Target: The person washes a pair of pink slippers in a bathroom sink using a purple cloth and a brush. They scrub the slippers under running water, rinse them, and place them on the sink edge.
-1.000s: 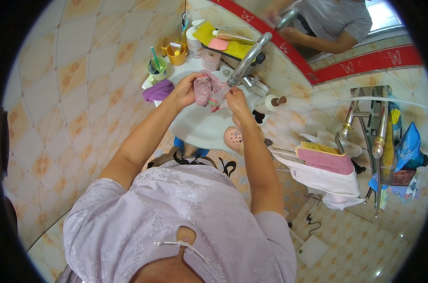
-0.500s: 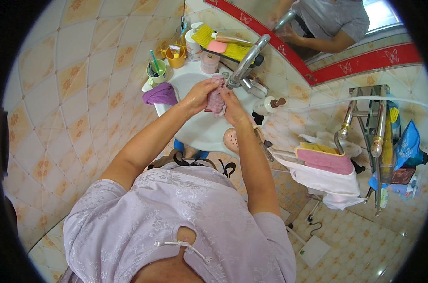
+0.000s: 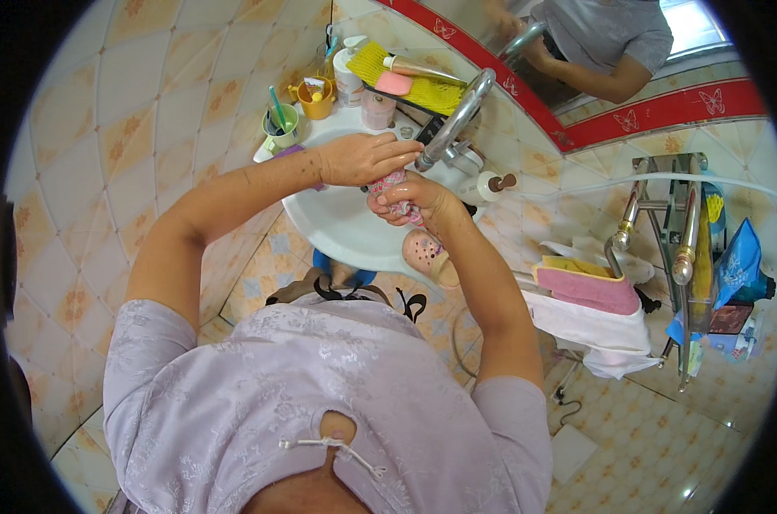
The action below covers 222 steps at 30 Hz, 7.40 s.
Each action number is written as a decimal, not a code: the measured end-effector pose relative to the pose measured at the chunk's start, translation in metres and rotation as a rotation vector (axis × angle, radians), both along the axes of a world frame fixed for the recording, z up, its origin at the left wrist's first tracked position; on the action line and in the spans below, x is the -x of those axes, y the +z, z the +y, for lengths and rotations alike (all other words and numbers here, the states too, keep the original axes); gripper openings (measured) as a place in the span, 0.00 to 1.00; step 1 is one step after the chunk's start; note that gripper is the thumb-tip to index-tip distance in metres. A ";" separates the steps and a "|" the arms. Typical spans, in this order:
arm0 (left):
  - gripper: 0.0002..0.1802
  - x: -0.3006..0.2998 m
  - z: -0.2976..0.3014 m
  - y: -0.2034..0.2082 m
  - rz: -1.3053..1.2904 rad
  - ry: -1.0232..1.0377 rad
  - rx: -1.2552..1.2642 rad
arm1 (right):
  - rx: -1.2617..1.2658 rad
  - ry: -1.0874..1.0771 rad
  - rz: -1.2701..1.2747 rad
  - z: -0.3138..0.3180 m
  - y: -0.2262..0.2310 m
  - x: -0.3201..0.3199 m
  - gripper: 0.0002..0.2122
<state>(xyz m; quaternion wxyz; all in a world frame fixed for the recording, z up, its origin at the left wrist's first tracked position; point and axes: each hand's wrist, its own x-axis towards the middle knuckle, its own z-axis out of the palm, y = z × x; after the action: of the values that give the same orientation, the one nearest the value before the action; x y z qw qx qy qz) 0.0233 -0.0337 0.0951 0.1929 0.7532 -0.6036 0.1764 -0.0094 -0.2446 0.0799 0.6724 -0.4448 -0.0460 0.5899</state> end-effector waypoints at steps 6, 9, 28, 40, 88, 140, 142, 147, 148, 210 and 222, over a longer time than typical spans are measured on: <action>0.30 -0.002 -0.010 0.005 0.329 0.377 -0.477 | 0.951 0.010 -0.972 0.021 -0.011 -0.021 0.24; 0.28 -0.003 -0.017 -0.010 0.459 0.493 -0.410 | 1.040 -0.076 -1.276 0.027 -0.011 -0.018 0.25; 0.11 0.022 -0.037 -0.109 2.510 -0.007 0.718 | 1.086 -0.133 -2.007 -0.002 -0.055 0.002 0.14; 0.15 0.008 -0.012 -0.101 2.137 0.067 1.015 | -0.019 -0.671 -0.007 -0.004 -0.037 0.021 0.16; 0.38 0.045 -0.025 -0.084 1.179 0.439 0.407 | 0.294 -0.739 -0.408 0.002 -0.041 0.018 0.11; 0.14 0.002 0.063 -0.078 1.515 0.505 0.639 | 0.750 -0.386 -0.847 -0.064 -0.020 0.012 0.08; 0.13 0.010 0.043 -0.078 1.492 0.531 0.725 | 0.647 -0.570 -0.522 -0.050 -0.023 0.013 0.06; 0.26 0.046 -0.004 -0.062 1.247 0.377 0.708 | 0.110 -0.986 -0.077 -0.002 -0.031 0.022 0.11; 0.29 0.053 -0.008 -0.058 1.142 0.352 0.625 | 0.150 -1.018 -0.088 0.004 -0.030 0.023 0.12; 0.18 0.025 -0.073 -0.149 2.224 0.323 1.203 | 0.939 -0.467 -1.599 0.063 -0.050 0.036 0.11; 0.12 0.022 -0.059 -0.116 2.470 0.439 1.325 | 1.094 -0.738 -1.344 0.041 -0.085 0.020 0.11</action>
<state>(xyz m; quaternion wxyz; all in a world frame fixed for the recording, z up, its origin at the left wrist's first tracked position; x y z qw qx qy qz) 0.0017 -0.0926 -0.0206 0.8693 0.2693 0.2711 -0.3134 -0.0292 -0.2039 -0.0047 0.3473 -0.9323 0.0030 -0.1012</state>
